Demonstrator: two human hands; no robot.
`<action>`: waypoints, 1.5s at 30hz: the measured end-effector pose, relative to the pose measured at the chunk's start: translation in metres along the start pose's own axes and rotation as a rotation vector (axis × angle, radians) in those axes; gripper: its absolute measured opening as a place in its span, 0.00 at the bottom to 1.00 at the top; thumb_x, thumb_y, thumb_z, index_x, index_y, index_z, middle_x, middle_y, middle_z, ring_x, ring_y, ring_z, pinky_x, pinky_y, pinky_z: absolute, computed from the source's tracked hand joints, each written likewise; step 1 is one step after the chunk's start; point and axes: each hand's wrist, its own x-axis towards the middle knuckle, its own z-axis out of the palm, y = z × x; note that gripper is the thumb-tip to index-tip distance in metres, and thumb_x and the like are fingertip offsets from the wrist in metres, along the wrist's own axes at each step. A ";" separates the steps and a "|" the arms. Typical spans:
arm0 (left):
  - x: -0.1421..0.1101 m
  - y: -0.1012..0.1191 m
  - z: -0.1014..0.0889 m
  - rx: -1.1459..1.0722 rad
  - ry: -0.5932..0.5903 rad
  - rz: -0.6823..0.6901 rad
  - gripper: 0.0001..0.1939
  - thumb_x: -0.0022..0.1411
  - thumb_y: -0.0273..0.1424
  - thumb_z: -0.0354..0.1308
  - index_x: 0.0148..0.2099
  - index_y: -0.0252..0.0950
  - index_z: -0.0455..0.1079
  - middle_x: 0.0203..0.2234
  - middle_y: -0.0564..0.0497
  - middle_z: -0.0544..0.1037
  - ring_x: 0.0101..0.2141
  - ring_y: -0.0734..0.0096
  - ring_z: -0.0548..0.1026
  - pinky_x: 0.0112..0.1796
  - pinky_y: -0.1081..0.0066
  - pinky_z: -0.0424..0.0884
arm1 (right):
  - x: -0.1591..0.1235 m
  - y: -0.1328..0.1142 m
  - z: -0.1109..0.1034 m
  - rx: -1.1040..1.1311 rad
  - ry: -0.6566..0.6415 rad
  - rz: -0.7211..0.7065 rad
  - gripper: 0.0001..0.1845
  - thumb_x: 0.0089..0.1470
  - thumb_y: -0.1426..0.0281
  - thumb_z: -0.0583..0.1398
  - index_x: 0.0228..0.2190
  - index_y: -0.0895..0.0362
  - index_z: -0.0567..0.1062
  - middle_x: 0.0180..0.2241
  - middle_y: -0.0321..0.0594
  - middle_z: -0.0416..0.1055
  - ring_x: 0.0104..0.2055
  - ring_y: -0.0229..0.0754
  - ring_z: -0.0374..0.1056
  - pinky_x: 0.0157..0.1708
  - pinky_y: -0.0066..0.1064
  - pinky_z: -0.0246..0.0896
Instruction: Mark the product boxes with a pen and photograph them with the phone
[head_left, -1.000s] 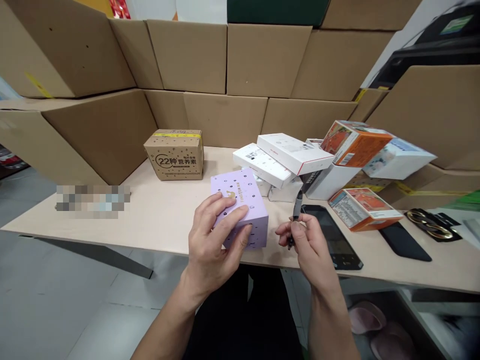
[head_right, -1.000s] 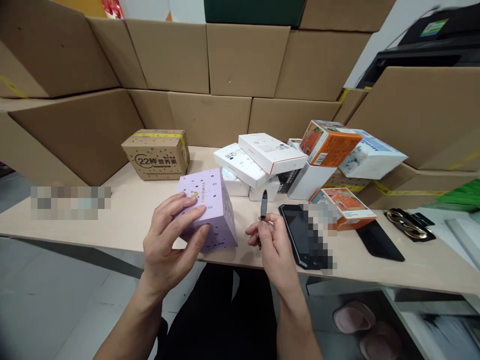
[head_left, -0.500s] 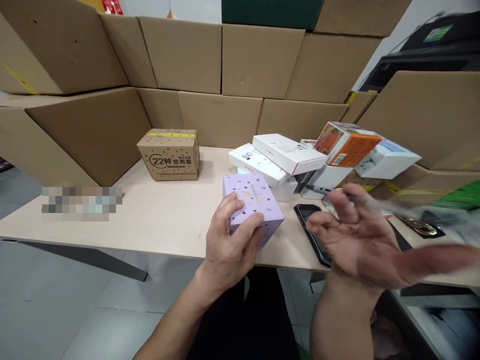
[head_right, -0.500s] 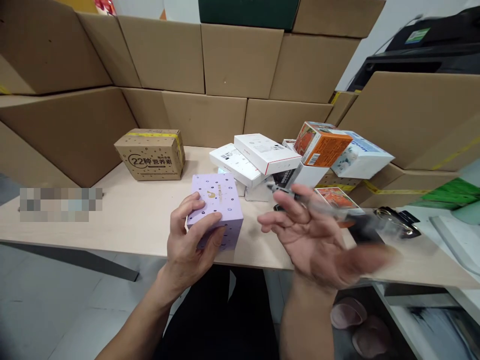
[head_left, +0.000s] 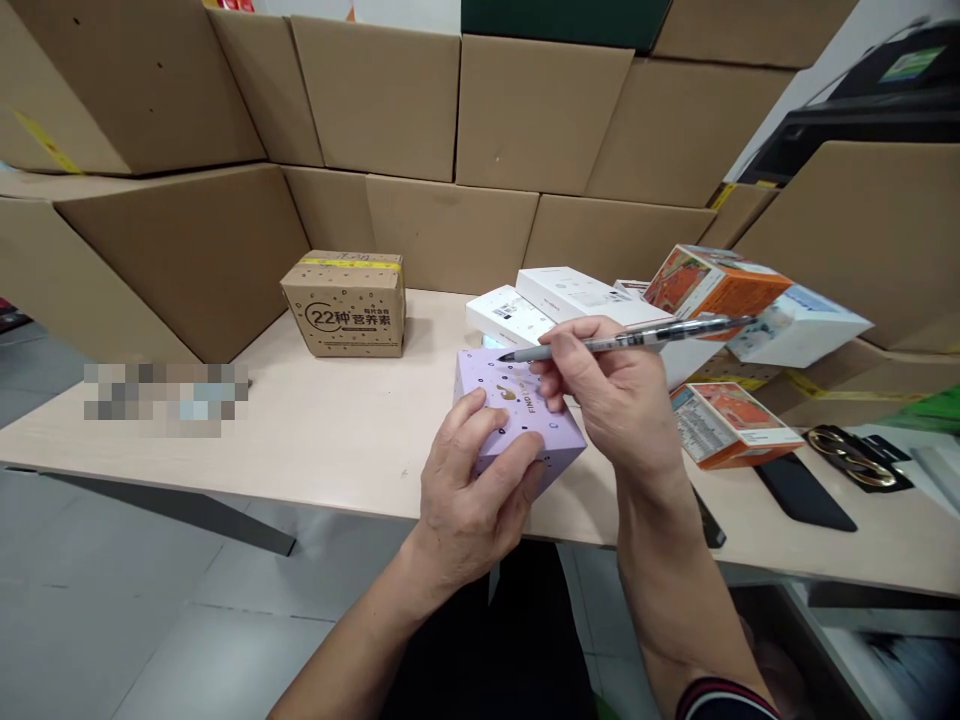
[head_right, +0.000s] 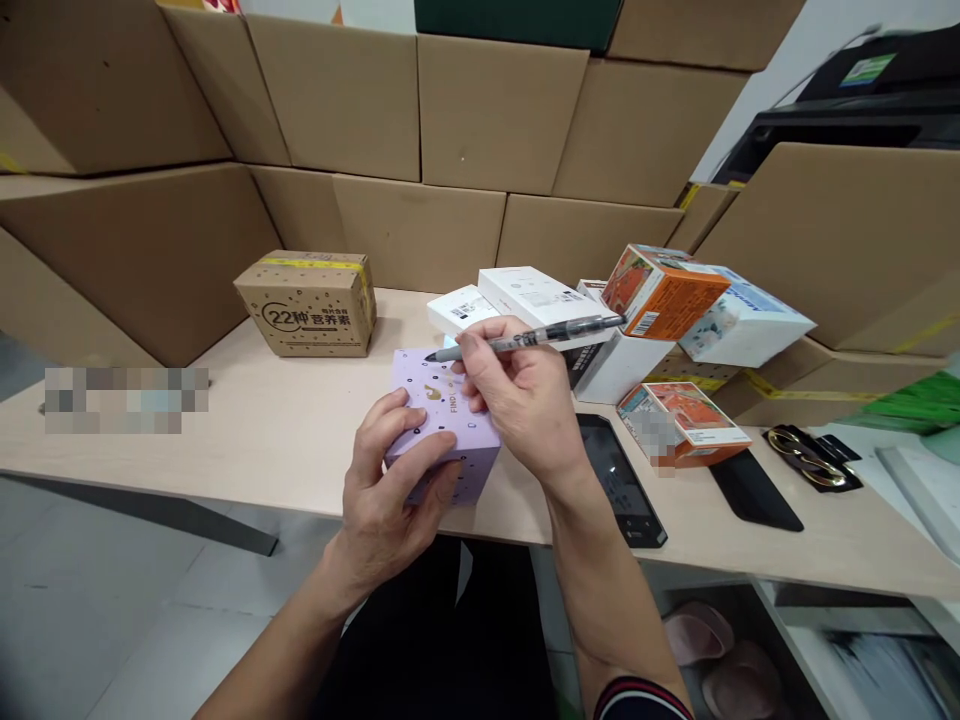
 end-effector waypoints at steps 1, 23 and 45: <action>0.000 0.000 0.000 -0.001 0.000 -0.006 0.15 0.63 0.23 0.62 0.52 0.34 0.71 0.51 0.43 0.67 0.60 0.49 0.67 0.60 0.47 0.71 | 0.002 0.001 0.002 -0.057 0.014 -0.023 0.15 0.60 0.56 0.63 0.33 0.55 0.71 0.21 0.29 0.69 0.19 0.30 0.62 0.19 0.23 0.58; -0.002 0.001 0.001 -0.024 -0.015 -0.030 0.15 0.65 0.24 0.61 0.53 0.36 0.69 0.50 0.43 0.67 0.61 0.50 0.66 0.59 0.45 0.72 | 0.008 -0.003 0.007 -0.436 0.014 -0.137 0.14 0.65 0.60 0.57 0.30 0.55 0.69 0.20 0.29 0.66 0.20 0.31 0.61 0.22 0.26 0.53; 0.004 -0.021 0.006 -0.042 0.024 -0.024 0.16 0.65 0.24 0.61 0.53 0.40 0.68 0.52 0.45 0.67 0.63 0.48 0.65 0.61 0.41 0.68 | -0.087 0.035 -0.064 -1.263 -0.352 -0.157 0.26 0.59 0.83 0.49 0.52 0.52 0.73 0.51 0.49 0.74 0.49 0.53 0.68 0.43 0.44 0.68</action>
